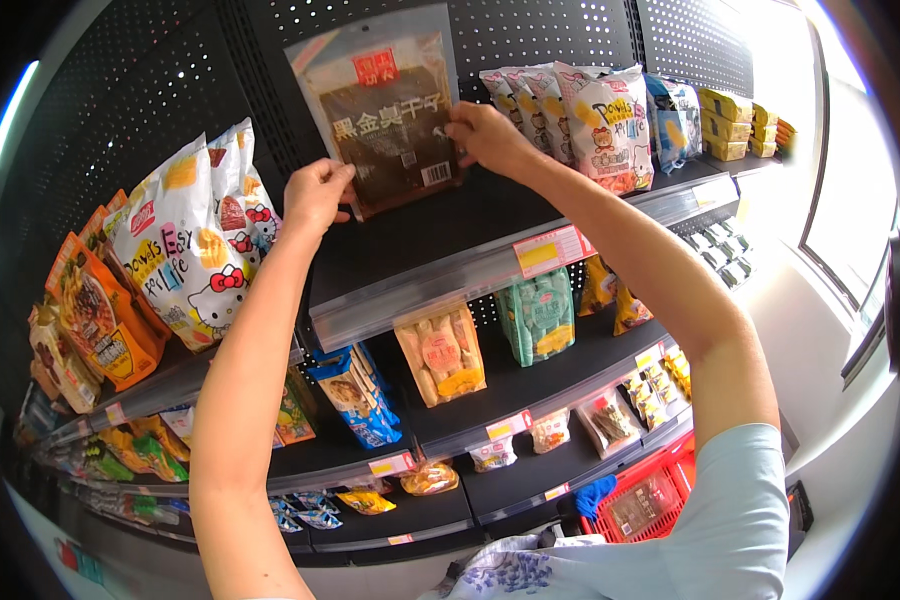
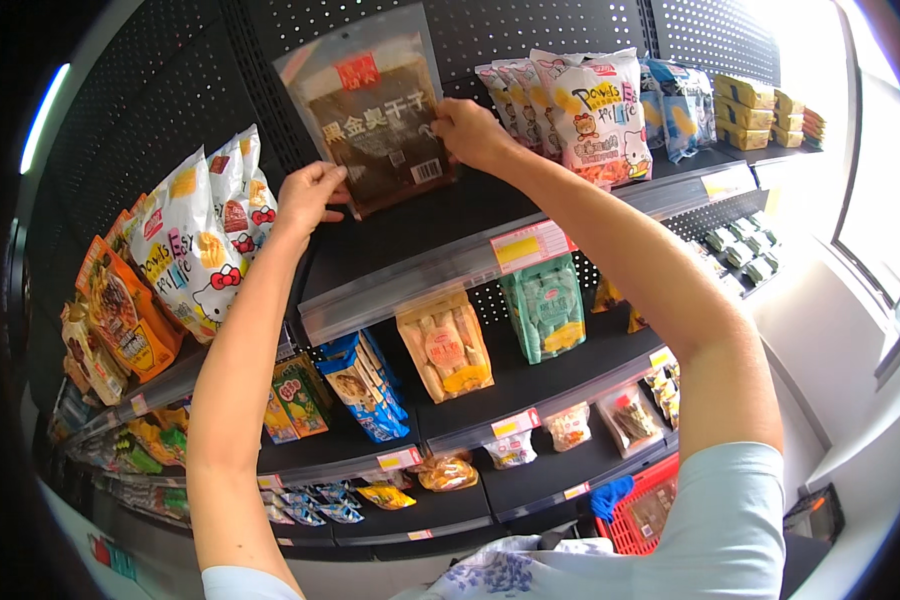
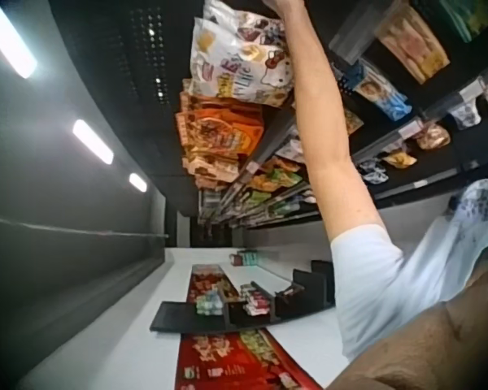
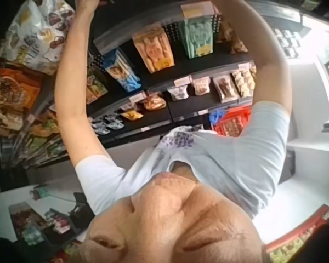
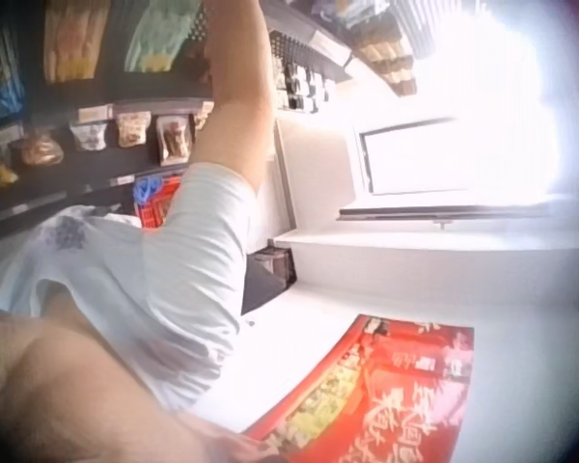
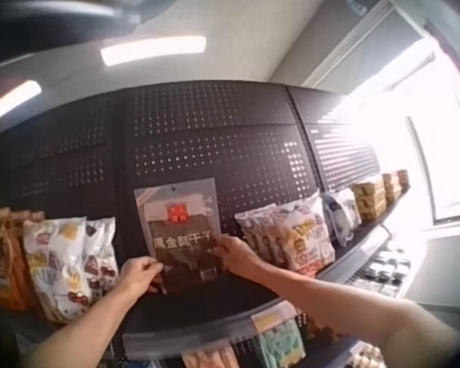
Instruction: The person repeatedly picks snack packages from a red basket and places them onto a store shelf, then wipes the shelf surface with a blue cloth. The person handles multiple snack packages one at a time and returns them to the shelf in an organized manner.
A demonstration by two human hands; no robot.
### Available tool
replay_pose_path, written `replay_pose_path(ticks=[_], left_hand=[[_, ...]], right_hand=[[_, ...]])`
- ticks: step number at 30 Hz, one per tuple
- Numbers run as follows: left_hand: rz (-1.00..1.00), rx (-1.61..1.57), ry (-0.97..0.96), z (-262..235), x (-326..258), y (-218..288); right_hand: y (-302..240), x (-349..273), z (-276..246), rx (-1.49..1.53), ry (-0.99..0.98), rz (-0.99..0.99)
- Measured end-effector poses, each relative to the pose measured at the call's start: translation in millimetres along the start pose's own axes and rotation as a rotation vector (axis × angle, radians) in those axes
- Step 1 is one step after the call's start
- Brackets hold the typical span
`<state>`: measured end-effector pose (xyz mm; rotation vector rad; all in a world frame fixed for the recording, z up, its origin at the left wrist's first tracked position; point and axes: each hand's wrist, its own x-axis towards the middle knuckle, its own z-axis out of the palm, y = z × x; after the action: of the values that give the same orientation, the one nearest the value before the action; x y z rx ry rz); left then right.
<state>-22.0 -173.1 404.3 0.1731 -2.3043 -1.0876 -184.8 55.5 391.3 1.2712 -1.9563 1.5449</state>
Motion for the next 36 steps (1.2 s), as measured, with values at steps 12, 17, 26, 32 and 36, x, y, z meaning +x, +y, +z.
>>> replay_pose_path(ticks=[12, 17, 26, 32, 36], left_hand=[[-0.113, 0.244, 0.035, 15, 10, -18], [-0.106, 0.282, 0.060, 17, 7, -19], [-0.211, 0.313, 0.118, 13, 13, -21], [-0.035, 0.501, 0.113, 24, 13, -20], [0.013, 0.516, 0.105, 27, 12, -20]], right_hand=[[15, -3, 8, -0.371, -0.122, 0.227], [17, 1, 10, -0.456, -0.163, 0.261], [17, -2, 18, -0.315, -0.076, 0.262], [27, 2, 19, -0.561, -0.139, 0.173], [26, 4, 20, -0.587, -0.204, 0.215]])
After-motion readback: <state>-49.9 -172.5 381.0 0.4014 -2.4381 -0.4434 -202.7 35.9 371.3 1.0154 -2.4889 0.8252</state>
